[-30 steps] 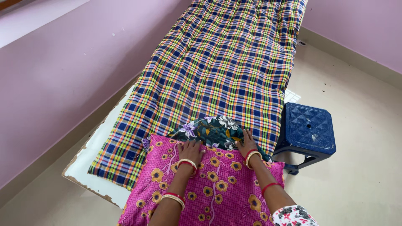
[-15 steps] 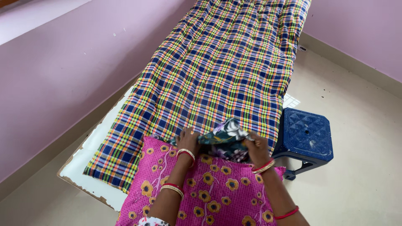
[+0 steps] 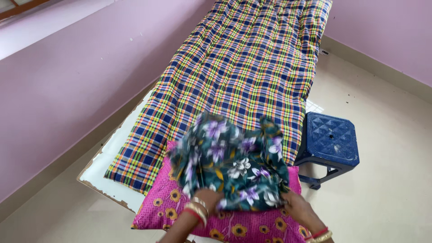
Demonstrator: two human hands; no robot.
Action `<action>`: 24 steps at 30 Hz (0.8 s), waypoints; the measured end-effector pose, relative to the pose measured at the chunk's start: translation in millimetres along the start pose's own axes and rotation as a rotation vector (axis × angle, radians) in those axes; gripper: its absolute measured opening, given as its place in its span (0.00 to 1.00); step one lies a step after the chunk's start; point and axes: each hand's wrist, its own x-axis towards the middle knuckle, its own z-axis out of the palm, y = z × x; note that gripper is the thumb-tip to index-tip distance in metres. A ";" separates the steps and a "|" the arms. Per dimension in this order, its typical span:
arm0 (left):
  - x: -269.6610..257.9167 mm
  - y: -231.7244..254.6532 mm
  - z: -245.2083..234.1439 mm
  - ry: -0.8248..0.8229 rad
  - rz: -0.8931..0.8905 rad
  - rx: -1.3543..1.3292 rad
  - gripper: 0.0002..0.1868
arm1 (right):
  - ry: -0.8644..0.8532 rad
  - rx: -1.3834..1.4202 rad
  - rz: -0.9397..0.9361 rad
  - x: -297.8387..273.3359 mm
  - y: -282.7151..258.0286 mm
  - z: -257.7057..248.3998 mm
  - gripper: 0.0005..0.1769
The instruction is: The person removes a floral pillowcase from a pillow and replaces it with a pink patterned pillowcase.
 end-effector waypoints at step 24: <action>-20.1 52.6 7.3 0.630 0.073 -1.025 0.08 | 1.299 1.168 -0.382 -29.9 -64.5 -263.8 0.09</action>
